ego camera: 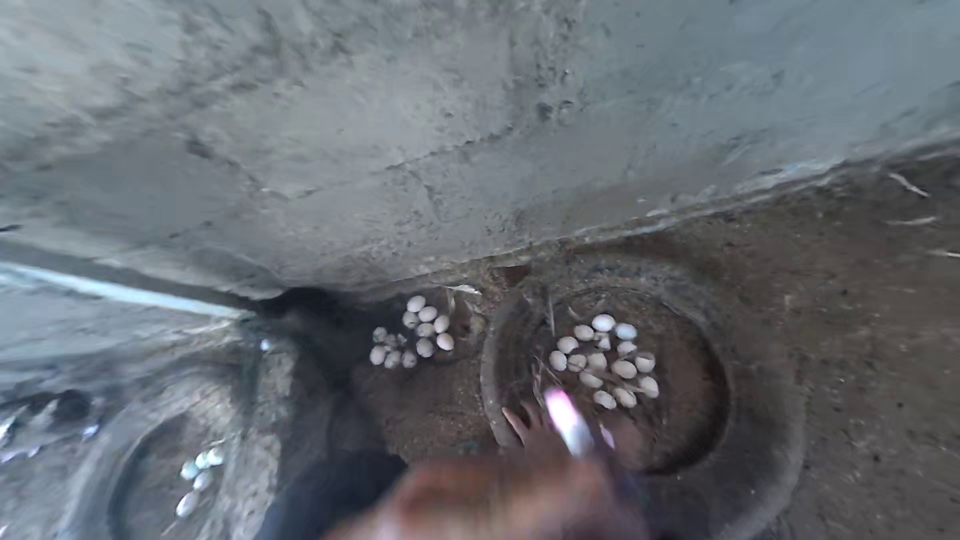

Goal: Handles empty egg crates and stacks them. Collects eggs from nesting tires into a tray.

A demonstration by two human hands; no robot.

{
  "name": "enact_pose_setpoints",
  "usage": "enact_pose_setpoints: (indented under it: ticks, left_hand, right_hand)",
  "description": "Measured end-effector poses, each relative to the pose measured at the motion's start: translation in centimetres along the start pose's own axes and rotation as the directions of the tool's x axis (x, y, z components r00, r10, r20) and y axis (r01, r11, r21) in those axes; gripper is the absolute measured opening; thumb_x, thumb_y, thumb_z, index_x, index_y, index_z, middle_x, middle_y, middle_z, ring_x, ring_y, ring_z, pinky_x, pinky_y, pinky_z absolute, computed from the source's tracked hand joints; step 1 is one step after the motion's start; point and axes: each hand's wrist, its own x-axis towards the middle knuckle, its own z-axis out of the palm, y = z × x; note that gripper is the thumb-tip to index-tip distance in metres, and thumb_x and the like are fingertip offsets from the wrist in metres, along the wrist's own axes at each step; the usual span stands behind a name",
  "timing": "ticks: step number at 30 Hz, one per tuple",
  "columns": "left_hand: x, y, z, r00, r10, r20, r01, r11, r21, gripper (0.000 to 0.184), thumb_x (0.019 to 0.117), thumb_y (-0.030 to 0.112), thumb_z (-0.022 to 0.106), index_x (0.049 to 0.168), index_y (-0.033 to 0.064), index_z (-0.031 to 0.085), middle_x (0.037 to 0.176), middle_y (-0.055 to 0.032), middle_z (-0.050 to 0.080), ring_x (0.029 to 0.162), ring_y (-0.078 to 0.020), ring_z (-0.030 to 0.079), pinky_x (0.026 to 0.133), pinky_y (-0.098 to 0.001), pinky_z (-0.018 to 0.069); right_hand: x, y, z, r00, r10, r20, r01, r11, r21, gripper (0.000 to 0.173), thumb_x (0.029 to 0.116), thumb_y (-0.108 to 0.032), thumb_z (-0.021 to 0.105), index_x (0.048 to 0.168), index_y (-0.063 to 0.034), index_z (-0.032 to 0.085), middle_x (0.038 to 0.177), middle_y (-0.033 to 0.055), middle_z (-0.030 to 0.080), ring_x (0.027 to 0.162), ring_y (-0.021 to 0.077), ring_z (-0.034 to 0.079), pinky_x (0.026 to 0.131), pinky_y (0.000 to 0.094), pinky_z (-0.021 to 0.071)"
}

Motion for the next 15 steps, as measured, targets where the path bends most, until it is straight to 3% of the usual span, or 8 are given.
enact_pose_setpoints:
  ticks: [1, 3, 5, 8, 11, 15]
  left_hand:
    - [1.8, -3.1, -3.0, 0.998, -0.062, 0.033, 0.054, 0.981, 0.184, 0.043, 0.1068, 0.021, 0.055, 0.146, 0.0046, 0.054, 0.119, -0.0037, 0.074, 0.102, -0.0083, 0.072, 0.089, -0.0253, 0.0614]
    - [5.4, -10.6, -7.7, 0.969, -0.244, -0.047, 0.239, 0.864, 0.442, 0.033, 0.0991, 0.018, 0.067, 0.131, 0.0069, 0.069, 0.113, -0.0011, 0.076, 0.099, -0.0059, 0.072, 0.088, -0.0256, 0.061]
    - [8.3, -19.3, -11.5, 0.886, -0.45, -0.117, 0.437, 0.723, 0.535, 0.026, 0.0963, 0.017, 0.072, 0.122, 0.0095, 0.073, 0.11, -0.0046, 0.075, 0.098, -0.0118, 0.072, 0.091, -0.0353, 0.0594]
    - [11.0, -31.0, -15.0, 0.82, -0.536, -0.198, 0.546, 0.634, 0.547, 0.027, 0.1013, 0.02, 0.065, 0.125, 0.0066, 0.069, 0.113, -0.0141, 0.072, 0.103, -0.0238, 0.07, 0.096, -0.0473, 0.055]
    - [13.0, -37.5, -15.6, 0.781, -0.576, -0.24, 0.601, 0.589, 0.541, 0.03, 0.1044, 0.023, 0.059, 0.13, 0.0076, 0.068, 0.125, -0.0182, 0.065, 0.116, -0.0289, 0.064, 0.104, -0.0487, 0.0501]
    - [14.6, -42.4, -15.3, 0.832, -0.513, -0.212, 0.517, 0.579, 0.63, 0.029, 0.1046, 0.016, 0.057, 0.127, 0.0023, 0.068, 0.13, -0.0202, 0.063, 0.121, -0.031, 0.062, 0.107, -0.0471, 0.0489]
  right_hand:
    - [0.1, 0.2, 0.4, 1.0, -0.004, -0.025, 0.004, 1.0, 0.013, 0.077, 0.0869, -0.067, 0.064, 0.156, -0.0435, 0.041, 0.166, 0.0079, 0.034, 0.152, 0.0354, 0.03, 0.119, 0.0655, 0.0222]
    - [0.6, 1.0, 1.7, 0.997, -0.02, -0.073, 0.022, 0.999, 0.027, 0.077, 0.084, -0.069, 0.064, 0.154, -0.0447, 0.044, 0.164, 0.0074, 0.038, 0.151, 0.0357, 0.032, 0.119, 0.0671, 0.0234]
    - [0.9, 1.1, 2.0, 1.0, -0.01, -0.03, 0.011, 1.0, 0.029, 0.078, 0.0844, -0.071, 0.063, 0.155, -0.0471, 0.04, 0.166, 0.0063, 0.035, 0.152, 0.0356, 0.03, 0.118, 0.0687, 0.0225]
    - [0.9, 1.0, 2.0, 0.999, -0.01, -0.033, 0.011, 1.0, 0.025, 0.076, 0.0845, -0.073, 0.061, 0.154, -0.0485, 0.041, 0.165, 0.0044, 0.037, 0.152, 0.0353, 0.03, 0.119, 0.0714, 0.0166]
    - [1.1, 1.0, 2.3, 0.999, -0.015, -0.031, 0.015, 1.0, 0.01, 0.076, 0.0851, -0.075, 0.059, 0.154, -0.0486, 0.041, 0.165, 0.0038, 0.036, 0.152, 0.0358, 0.03, 0.118, 0.0739, 0.0127]
    - [1.0, 0.7, 2.8, 0.998, -0.028, -0.063, 0.028, 1.0, -0.012, 0.074, 0.0861, -0.073, 0.059, 0.153, -0.0472, 0.044, 0.163, 0.0063, 0.04, 0.15, 0.0382, 0.033, 0.117, 0.0756, 0.0139]
